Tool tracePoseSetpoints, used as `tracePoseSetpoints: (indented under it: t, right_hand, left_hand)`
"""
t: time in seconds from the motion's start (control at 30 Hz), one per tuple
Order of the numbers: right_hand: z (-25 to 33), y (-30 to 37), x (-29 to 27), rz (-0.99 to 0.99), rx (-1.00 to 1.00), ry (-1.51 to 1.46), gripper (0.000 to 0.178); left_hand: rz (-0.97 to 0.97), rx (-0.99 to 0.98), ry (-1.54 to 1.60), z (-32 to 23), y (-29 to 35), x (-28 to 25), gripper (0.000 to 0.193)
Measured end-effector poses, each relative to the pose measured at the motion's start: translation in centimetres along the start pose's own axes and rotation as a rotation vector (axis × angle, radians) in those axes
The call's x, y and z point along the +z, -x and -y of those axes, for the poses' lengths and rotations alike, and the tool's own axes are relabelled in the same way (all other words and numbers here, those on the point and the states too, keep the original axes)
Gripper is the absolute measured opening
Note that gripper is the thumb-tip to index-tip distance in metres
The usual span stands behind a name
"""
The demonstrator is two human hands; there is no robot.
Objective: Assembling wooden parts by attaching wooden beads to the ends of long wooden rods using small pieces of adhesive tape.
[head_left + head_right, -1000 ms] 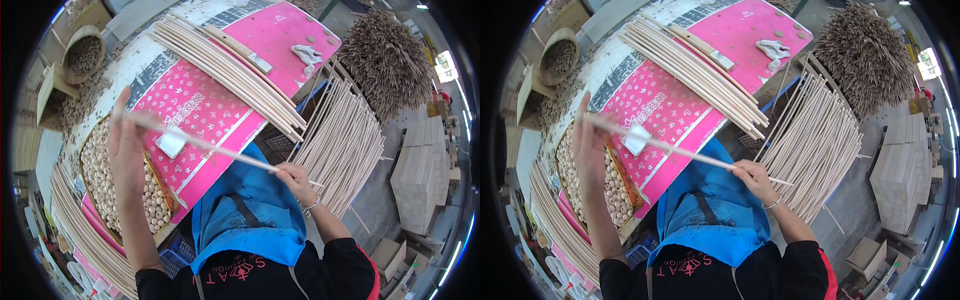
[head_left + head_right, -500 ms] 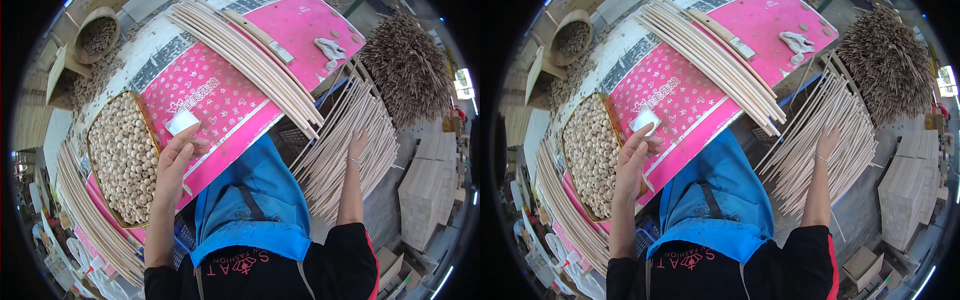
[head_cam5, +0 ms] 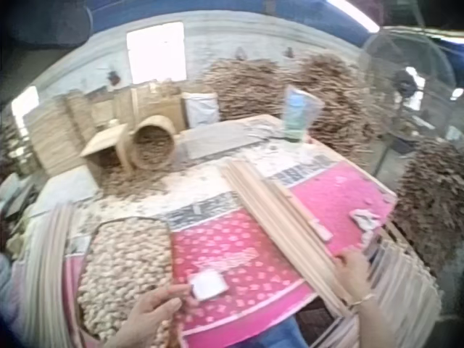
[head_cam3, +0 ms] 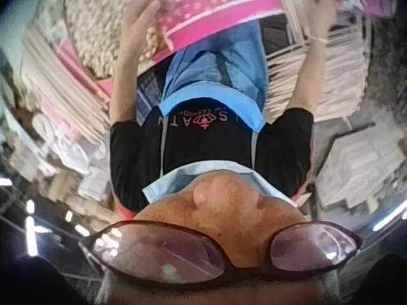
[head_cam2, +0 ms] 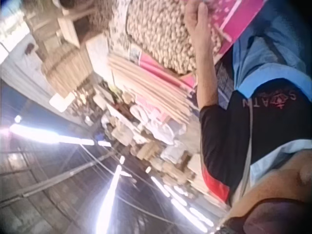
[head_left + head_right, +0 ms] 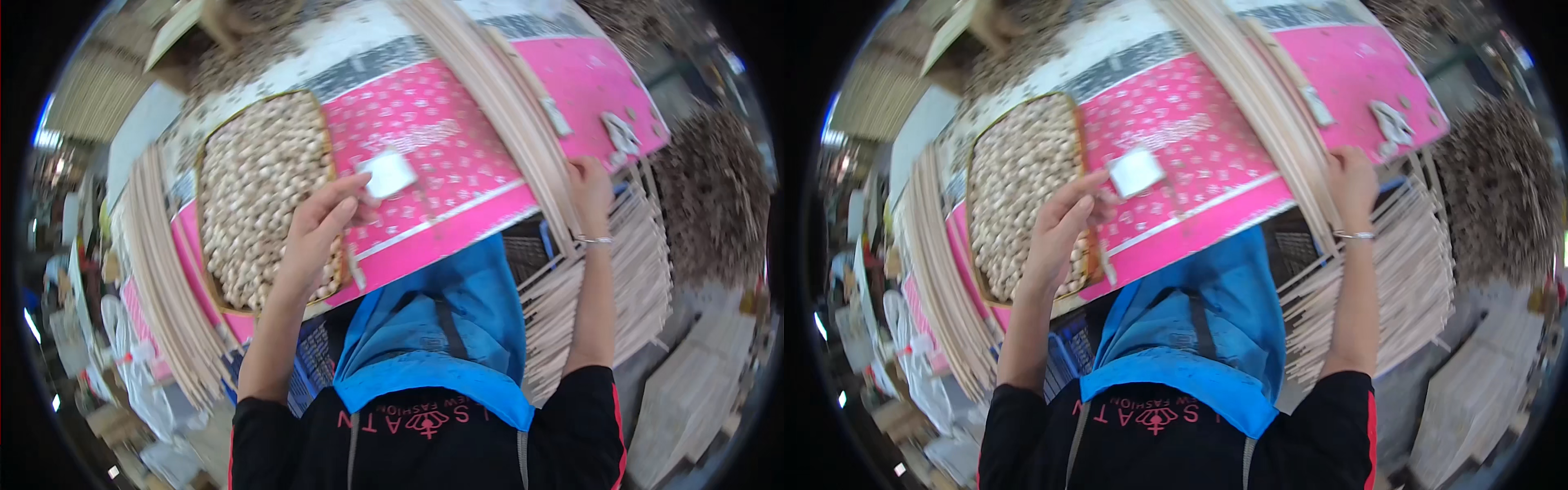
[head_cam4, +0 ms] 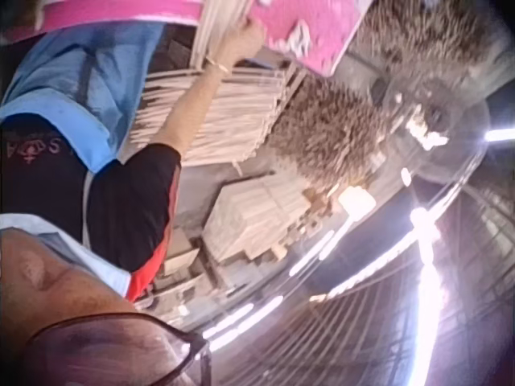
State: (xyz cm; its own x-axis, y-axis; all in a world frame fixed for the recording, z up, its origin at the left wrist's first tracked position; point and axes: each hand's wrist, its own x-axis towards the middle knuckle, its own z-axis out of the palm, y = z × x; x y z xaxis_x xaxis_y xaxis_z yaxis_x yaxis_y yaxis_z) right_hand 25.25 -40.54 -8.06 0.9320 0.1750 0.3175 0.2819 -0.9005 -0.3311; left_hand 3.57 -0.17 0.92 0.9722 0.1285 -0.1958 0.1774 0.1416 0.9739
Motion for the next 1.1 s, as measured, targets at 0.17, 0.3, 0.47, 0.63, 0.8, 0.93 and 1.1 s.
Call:
tracePoseSetpoints:
  t: [0.17, 0.3, 0.47, 0.63, 0.8, 0.93, 1.1]
  right_hand:
    - [-2.3, -1.2, 0.6, 0.105, 0.179, -0.217, 0.024]
    - [0.3, -1.4, -0.9, 0.110, 0.254, -0.341, 0.023]
    - [10.4, 0.1, -3.9, 0.100, 0.297, -1.108, 0.027]
    - [19.8, 0.4, -5.7, 0.298, -0.086, -0.946, 0.007]
    - [24.9, 0.2, -5.4, 0.271, -0.332, -0.811, 0.010]
    - [26.9, -0.2, -2.7, 0.261, -0.392, -0.845, 0.010]
    - [27.8, 0.0, 0.6, 0.238, -0.426, -0.763, 0.009]
  left_hand:
    - [-0.198, 0.181, 0.004, -1.0, -0.3, -5.2, 0.030]
    - [-0.373, 0.274, -0.438, -1.1, -2.7, -8.2, 0.026]
    - [-0.350, 0.531, -1.272, 0.1, -6.4, -8.7, 0.020]
    - [-0.437, 0.471, -1.421, 1.5, -8.5, -7.4, 0.021]
    - [-0.390, 0.485, -1.436, 0.6, -8.7, -7.6, 0.017]
    - [-0.281, 0.339, -0.899, -0.3, -6.3, -6.6, 0.014]
    - [-0.198, 0.103, -0.018, -0.4, -2.1, -4.9, 0.022]
